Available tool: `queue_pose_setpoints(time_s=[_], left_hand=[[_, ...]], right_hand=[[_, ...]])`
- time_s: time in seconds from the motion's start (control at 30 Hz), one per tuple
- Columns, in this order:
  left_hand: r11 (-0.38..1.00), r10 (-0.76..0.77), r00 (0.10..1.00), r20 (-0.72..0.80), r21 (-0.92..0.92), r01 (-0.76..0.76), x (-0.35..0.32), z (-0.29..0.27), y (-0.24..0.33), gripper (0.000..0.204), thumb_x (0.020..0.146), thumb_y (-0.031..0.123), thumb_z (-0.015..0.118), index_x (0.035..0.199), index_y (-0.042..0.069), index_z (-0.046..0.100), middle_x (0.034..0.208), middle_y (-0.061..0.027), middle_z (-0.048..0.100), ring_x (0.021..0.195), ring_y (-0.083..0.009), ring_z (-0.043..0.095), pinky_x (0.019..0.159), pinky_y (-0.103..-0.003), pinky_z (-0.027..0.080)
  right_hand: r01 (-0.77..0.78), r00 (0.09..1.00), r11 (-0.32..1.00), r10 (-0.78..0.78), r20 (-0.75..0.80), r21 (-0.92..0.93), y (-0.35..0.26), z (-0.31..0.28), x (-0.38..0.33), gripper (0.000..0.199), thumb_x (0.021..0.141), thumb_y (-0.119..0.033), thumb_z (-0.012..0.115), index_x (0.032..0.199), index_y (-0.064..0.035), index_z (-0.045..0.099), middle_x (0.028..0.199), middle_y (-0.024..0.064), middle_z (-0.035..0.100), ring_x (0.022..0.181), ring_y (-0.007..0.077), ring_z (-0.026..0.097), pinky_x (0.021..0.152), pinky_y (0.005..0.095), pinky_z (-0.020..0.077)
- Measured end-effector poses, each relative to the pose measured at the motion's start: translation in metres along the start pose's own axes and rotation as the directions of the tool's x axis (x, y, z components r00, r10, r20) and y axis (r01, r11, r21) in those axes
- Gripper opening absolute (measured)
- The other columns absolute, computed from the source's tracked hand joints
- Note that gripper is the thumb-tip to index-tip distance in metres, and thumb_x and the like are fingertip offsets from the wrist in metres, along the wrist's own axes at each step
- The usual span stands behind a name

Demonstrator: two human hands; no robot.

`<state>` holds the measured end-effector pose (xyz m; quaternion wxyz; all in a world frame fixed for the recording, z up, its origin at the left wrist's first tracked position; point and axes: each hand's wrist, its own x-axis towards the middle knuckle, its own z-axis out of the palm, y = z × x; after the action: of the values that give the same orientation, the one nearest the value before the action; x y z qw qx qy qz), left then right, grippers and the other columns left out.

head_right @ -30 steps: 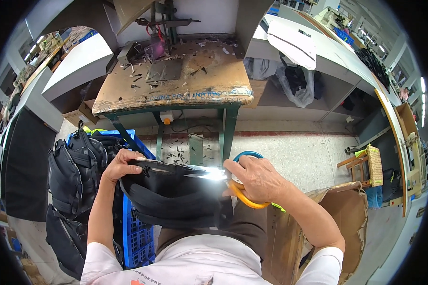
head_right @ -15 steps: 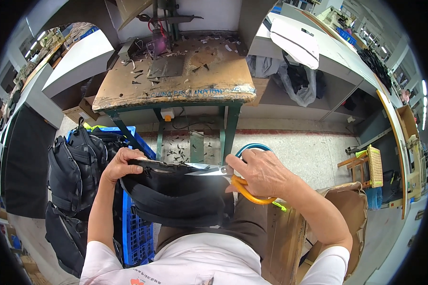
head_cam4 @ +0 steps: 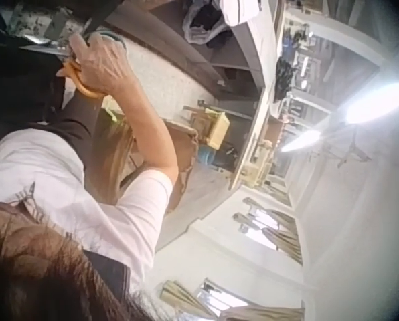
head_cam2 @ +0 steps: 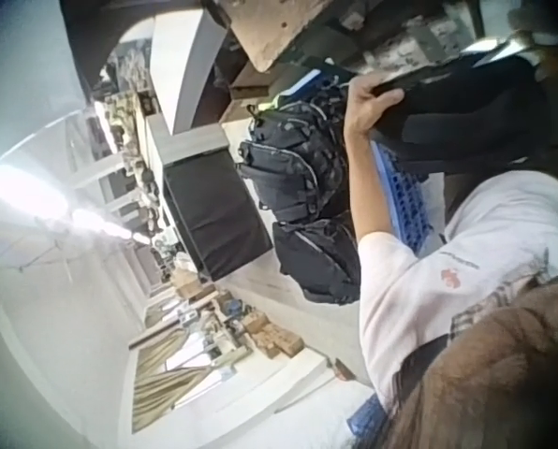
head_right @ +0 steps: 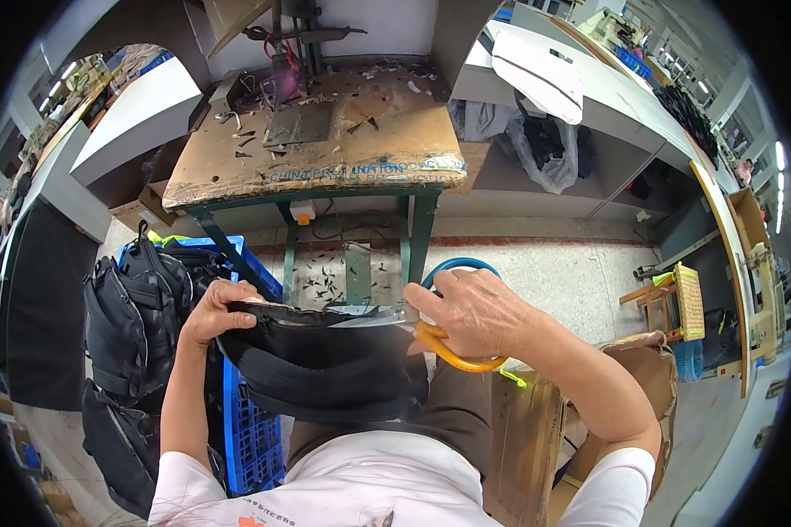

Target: Trim excess fabric and thread from manufactured backpack panels using scissors.

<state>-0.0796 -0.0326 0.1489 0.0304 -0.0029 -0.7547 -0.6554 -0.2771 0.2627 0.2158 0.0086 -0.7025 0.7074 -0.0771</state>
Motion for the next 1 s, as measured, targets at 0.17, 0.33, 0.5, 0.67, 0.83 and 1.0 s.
queue_pose_setpoints(time_s=[0.17,0.33,0.5,0.67,0.83,1.0], left_hand=[[1.0,-0.013,1.0,-0.025,0.005,0.013,-0.004,-0.003,-0.002,0.024,0.065,0.002,0.068,0.088,0.0,0.065,0.078,-0.0049,0.064,0.071,-0.0133,0.055,0.069,-0.025,0.042],[0.996,-0.004,1.0,0.015,0.094,0.003,-0.002,-0.011,-0.009,0.024,0.065,0.006,0.067,0.088,0.0,0.064,0.075,-0.0059,0.063,0.071,-0.0145,0.056,0.067,-0.026,0.042],[0.98,0.004,0.998,-0.057,0.197,0.008,-0.013,-0.017,-0.015,0.028,0.06,0.013,0.067,0.083,-0.002,0.063,0.069,-0.0064,0.061,0.063,-0.0164,0.053,0.061,-0.027,0.039],[0.999,0.008,0.995,-0.101,0.04,-0.004,-0.009,-0.009,-0.015,0.024,0.059,0.015,0.069,0.078,0.0,0.065,0.067,-0.0047,0.061,0.062,-0.0144,0.052,0.06,-0.026,0.038],[0.998,0.006,0.995,-0.104,0.061,0.0,-0.008,0.002,-0.006,0.025,0.058,0.017,0.071,0.076,0.001,0.065,0.068,-0.0043,0.062,0.064,-0.0142,0.052,0.063,-0.026,0.039],[0.985,0.02,0.992,-0.123,0.174,0.002,-0.002,0.015,0.007,0.028,0.058,0.021,0.072,0.076,0.001,0.065,0.067,-0.0032,0.061,0.064,-0.0146,0.052,0.063,-0.026,0.038]], right_hand=[[0.02,0.999,0.997,-0.018,0.034,-0.076,0.002,-0.001,0.005,0.04,0.075,-0.041,0.061,0.089,-0.0068,0.045,0.056,0.01,0.047,0.044,0.0239,0.05,0.04,0.0334,0.0392],[-0.013,1.0,0.995,0.012,-0.01,-0.103,0.005,0.007,0.001,0.039,0.077,-0.04,0.059,0.086,-0.0056,0.044,0.055,0.01,0.048,0.046,0.0258,0.053,0.041,0.035,0.0412],[0.011,0.999,0.999,-0.01,-0.047,0.035,0.003,0.027,0.009,0.036,0.078,-0.042,0.058,0.086,-0.0087,0.045,0.053,0.0064,0.046,0.047,0.0239,0.052,0.041,0.0338,0.0399],[-0.054,0.996,0.993,0.061,-0.06,0.109,0.001,0.029,0.006,0.037,0.077,-0.04,0.06,0.086,-0.007,0.045,0.054,0.0083,0.047,0.048,0.027,0.053,0.043,0.0363,0.0411],[-0.136,0.905,0.865,0.307,-0.295,0.482,-0.003,0.058,0.008,0.056,0.071,-0.047,0.064,0.103,-0.0068,0.043,0.067,0.0125,0.052,0.059,0.0321,0.055,0.053,0.0383,0.0432],[-0.136,0.902,0.376,0.429,-0.042,0.917,-0.036,0.086,0.017,0.055,0.07,-0.017,0.071,0.115,-0.0048,0.04,0.1,0.0119,0.054,0.092,0.0221,0.052,0.081,0.0313,0.04]])
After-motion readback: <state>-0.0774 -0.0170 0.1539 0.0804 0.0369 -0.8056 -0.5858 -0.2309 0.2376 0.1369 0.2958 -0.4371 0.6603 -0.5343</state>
